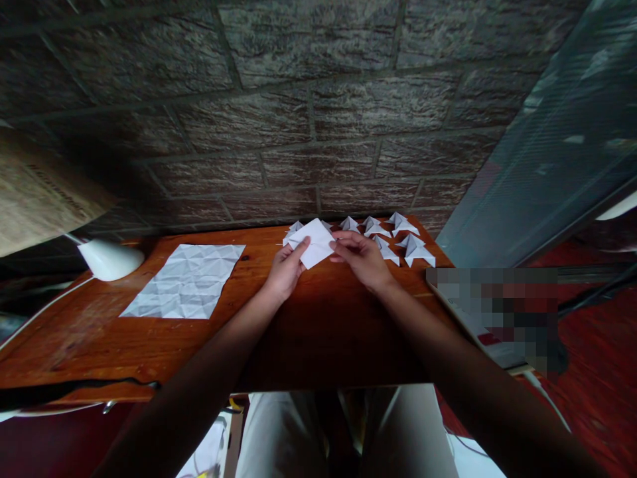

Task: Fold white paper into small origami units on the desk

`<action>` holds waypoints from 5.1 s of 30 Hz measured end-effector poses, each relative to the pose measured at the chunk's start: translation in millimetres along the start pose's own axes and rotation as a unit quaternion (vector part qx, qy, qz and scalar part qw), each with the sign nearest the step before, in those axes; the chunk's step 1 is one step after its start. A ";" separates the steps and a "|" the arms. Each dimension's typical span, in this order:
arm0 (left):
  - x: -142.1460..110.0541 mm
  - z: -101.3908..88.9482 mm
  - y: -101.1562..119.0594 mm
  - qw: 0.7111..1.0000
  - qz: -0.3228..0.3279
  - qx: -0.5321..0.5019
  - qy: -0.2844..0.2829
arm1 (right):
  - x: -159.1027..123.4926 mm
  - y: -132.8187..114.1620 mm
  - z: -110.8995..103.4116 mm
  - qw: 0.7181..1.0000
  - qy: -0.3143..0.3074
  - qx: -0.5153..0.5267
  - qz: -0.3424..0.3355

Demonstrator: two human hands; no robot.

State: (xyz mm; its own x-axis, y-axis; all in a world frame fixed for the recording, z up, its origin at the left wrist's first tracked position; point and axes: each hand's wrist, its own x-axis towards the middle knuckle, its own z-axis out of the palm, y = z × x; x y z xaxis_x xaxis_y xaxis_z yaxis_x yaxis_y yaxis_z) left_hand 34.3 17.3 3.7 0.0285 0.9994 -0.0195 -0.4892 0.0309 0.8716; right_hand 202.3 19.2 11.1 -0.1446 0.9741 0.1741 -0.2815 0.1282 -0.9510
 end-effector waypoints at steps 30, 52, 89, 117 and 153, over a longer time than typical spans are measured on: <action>-0.3 -1.3 7.5 0.992 0.108 0.062 0.037 | -1.5 2.7 -0.1 0.997 0.001 -0.079 -0.024; 1.1 -10.7 5.9 0.948 0.187 0.246 -0.079 | 3.0 -1.3 -7.8 0.996 0.042 -0.040 -0.069; -5.8 1.3 5.2 0.986 0.064 0.141 -0.062 | -2.6 5.1 -4.7 0.959 0.042 -0.238 -0.145; 2.1 -7.7 4.8 0.991 0.031 0.107 -0.080 | -9.6 5.7 4.3 0.950 -0.032 -0.274 -0.148; 0.8 -9.5 8.1 0.994 -0.072 0.065 -0.049 | -1.4 -4.5 -8.8 0.982 -0.063 -0.152 -0.089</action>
State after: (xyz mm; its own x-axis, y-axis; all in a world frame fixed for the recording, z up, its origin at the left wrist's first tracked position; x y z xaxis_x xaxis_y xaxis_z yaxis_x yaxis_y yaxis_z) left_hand 22.1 18.4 6.1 0.1782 0.9781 -0.1074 -0.3565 0.1659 0.9194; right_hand 212.1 18.9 12.9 -0.2406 0.9031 0.3556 -0.0185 0.3621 -0.9320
